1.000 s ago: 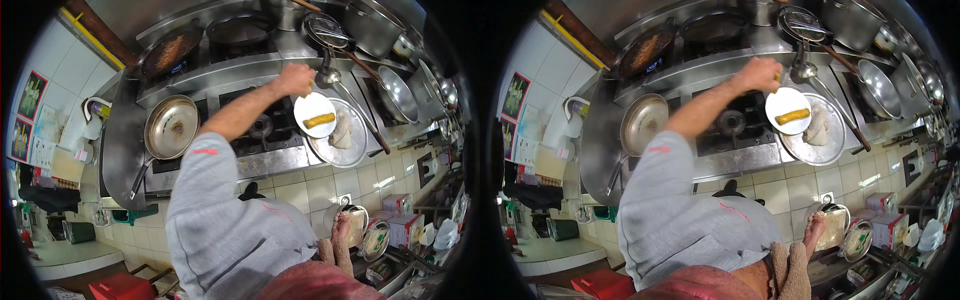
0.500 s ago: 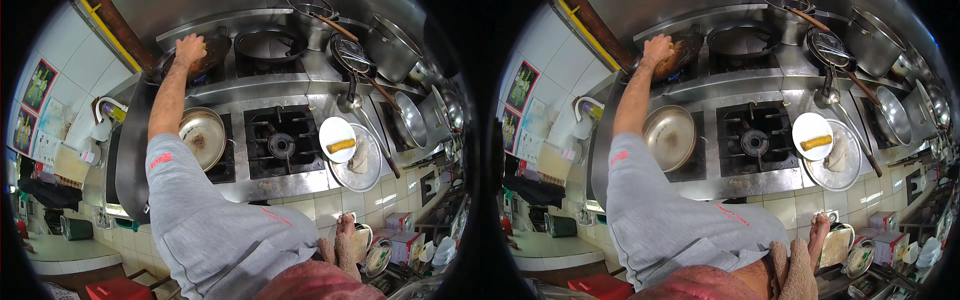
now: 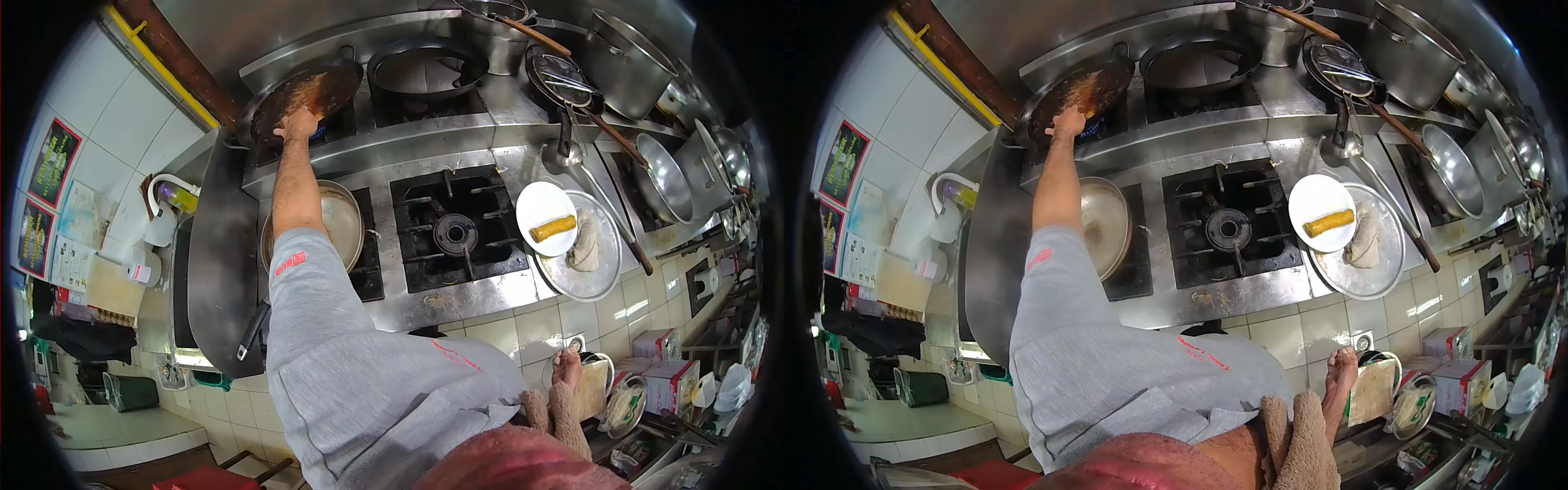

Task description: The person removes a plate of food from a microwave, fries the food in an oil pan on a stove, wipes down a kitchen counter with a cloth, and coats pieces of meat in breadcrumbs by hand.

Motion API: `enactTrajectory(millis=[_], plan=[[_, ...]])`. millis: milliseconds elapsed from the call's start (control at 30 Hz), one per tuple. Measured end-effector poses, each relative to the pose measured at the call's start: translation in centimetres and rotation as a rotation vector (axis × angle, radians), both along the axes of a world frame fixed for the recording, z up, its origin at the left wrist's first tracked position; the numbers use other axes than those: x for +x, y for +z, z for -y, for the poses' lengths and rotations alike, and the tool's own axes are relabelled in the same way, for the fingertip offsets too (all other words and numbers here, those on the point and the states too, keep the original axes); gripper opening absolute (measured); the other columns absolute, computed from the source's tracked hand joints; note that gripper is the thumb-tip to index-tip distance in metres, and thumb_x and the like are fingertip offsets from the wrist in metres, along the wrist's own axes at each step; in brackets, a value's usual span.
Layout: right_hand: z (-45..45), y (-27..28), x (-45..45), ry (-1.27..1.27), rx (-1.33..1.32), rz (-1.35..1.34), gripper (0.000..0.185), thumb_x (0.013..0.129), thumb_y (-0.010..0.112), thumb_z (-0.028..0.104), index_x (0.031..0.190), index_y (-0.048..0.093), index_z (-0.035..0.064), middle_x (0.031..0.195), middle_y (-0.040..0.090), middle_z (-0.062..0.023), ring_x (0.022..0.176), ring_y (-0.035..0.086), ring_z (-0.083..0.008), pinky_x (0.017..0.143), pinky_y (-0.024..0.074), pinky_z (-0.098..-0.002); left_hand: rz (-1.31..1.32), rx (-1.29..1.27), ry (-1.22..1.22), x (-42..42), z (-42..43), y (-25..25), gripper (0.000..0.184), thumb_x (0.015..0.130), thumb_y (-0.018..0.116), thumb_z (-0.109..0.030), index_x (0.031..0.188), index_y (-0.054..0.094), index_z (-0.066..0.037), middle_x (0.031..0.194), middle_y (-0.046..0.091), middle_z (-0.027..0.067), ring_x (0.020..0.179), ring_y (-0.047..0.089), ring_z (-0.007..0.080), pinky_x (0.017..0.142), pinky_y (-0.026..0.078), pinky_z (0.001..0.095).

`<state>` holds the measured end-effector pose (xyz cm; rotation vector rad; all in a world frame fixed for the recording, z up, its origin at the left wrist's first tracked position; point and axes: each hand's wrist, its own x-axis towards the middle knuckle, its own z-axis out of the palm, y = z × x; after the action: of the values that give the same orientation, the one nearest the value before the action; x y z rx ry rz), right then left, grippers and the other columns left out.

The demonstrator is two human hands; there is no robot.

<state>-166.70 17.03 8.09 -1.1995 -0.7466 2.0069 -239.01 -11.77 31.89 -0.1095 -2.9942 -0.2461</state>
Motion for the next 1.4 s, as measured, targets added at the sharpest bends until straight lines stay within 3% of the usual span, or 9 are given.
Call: enactTrajectory(millis=[167,267,400,567,733,900,1067,1233,1400], plan=[[-0.5,-0.8,1.9,-0.031,-0.042,-0.024,0.006,0.078,0.05,0.003,0.082,0.049,0.0077,0.067,0.052,-0.0024,0.058,0.051,-0.0139,0.044,0.0404,-0.0224,-0.707,0.313,-0.322,10.8,-7.4,2.7,0.028,0.074,0.051,-0.019,0.1,0.056,-0.012,0.1,0.054,0.0119,0.094,0.048,0.0324,0.082,0.036,0.0492],[-1.5,-2.1,3.4,0.034,-0.008,-0.006,0.008,0.079,0.05,0.001,0.077,0.049,0.0086,0.064,0.048,-0.0009,0.055,0.05,-0.0136,0.043,0.0408,-0.0232,-0.458,0.773,-0.789,21.7,-15.1,-1.7,0.023,0.064,0.06,-0.016,0.084,0.061,-0.005,0.088,0.056,0.0141,0.091,0.049,0.0305,0.082,0.039,0.0377],[-1.4,-0.9,4.2,-0.085,0.005,-0.008,0.009,0.077,0.052,0.0,0.082,0.051,0.007,0.066,0.049,-0.0018,0.058,0.051,-0.0135,0.046,0.0415,-0.0229,0.172,0.595,-0.867,33.3,-22.4,-10.5,0.049,0.067,0.067,-0.037,0.106,0.054,-0.01,0.109,0.045,0.015,0.106,0.042,0.0306,0.087,0.036,0.0429],[-0.9,-0.4,7.8,-0.14,-0.001,-0.064,0.012,0.076,0.054,-0.002,0.085,0.051,0.0056,0.071,0.052,-0.0029,0.061,0.052,-0.0142,0.048,0.0421,-0.0223,0.304,0.414,-0.881,39.5,-26.9,-14.4,0.079,0.063,0.066,-0.051,0.121,0.039,-0.004,0.118,0.036,0.016,0.11,0.036,0.0308,0.089,0.031,0.047],[-1.1,-4.6,11.9,-0.199,-0.052,-0.058,0.013,0.075,0.055,-0.001,0.081,0.049,0.0081,0.067,0.05,-0.0012,0.058,0.05,-0.0125,0.046,0.0418,-0.0221,0.291,0.257,-0.791,41.3,-29.0,-15.3,0.079,0.062,0.068,-0.05,0.12,0.039,-0.005,0.117,0.038,0.0138,0.111,0.034,0.0286,0.09,0.028,0.0458],[-0.6,-4.7,13.5,-0.141,-0.062,-0.029,0.002,0.079,0.055,0.007,0.078,0.054,0.0055,0.066,0.054,-0.0036,0.061,0.053,-0.0141,0.052,0.0456,-0.024,0.094,0.173,-0.772,39.6,-31.0,-17.7,0.046,0.063,0.066,-0.036,0.097,0.058,-0.007,0.104,0.049,0.0122,0.105,0.041,0.0261,0.085,0.028,0.0465],[-1.4,-1.6,11.4,-0.152,-0.118,0.022,0.011,0.077,0.049,-0.005,0.083,0.048,0.0044,0.065,0.051,-0.0036,0.056,0.052,-0.0135,0.045,0.043,-0.0217,0.043,0.219,-0.846,37.7,-31.6,-14.1,0.038,0.063,0.063,-0.029,0.092,0.057,-0.005,0.089,0.059,0.0135,0.088,0.056,0.029,0.078,0.04,0.0439],[-3.5,-3.1,10.5,-0.06,-0.073,-0.026,0.011,0.077,0.05,-0.004,0.083,0.049,0.0054,0.066,0.051,-0.0034,0.057,0.052,-0.0137,0.046,0.0437,-0.0219,-0.011,0.089,-1.142,35.1,-30.1,-3.8,0.034,0.06,0.065,-0.028,0.085,0.059,-0.006,0.08,0.061,0.0156,0.078,0.059,0.0305,0.068,0.047,0.0406],[-3.9,-3.1,8.7,-0.029,-0.031,0.05,0.006,0.079,0.049,0.003,0.079,0.05,0.0085,0.066,0.053,-0.0024,0.056,0.052,-0.0127,0.046,0.0412,-0.0221,-0.083,0.193,-0.937,29.5,-20.9,6.9,0.039,0.055,0.071,-0.033,0.086,0.061,-0.012,0.081,0.062,0.0112,0.077,0.06,0.0279,0.066,0.047,0.0375]])
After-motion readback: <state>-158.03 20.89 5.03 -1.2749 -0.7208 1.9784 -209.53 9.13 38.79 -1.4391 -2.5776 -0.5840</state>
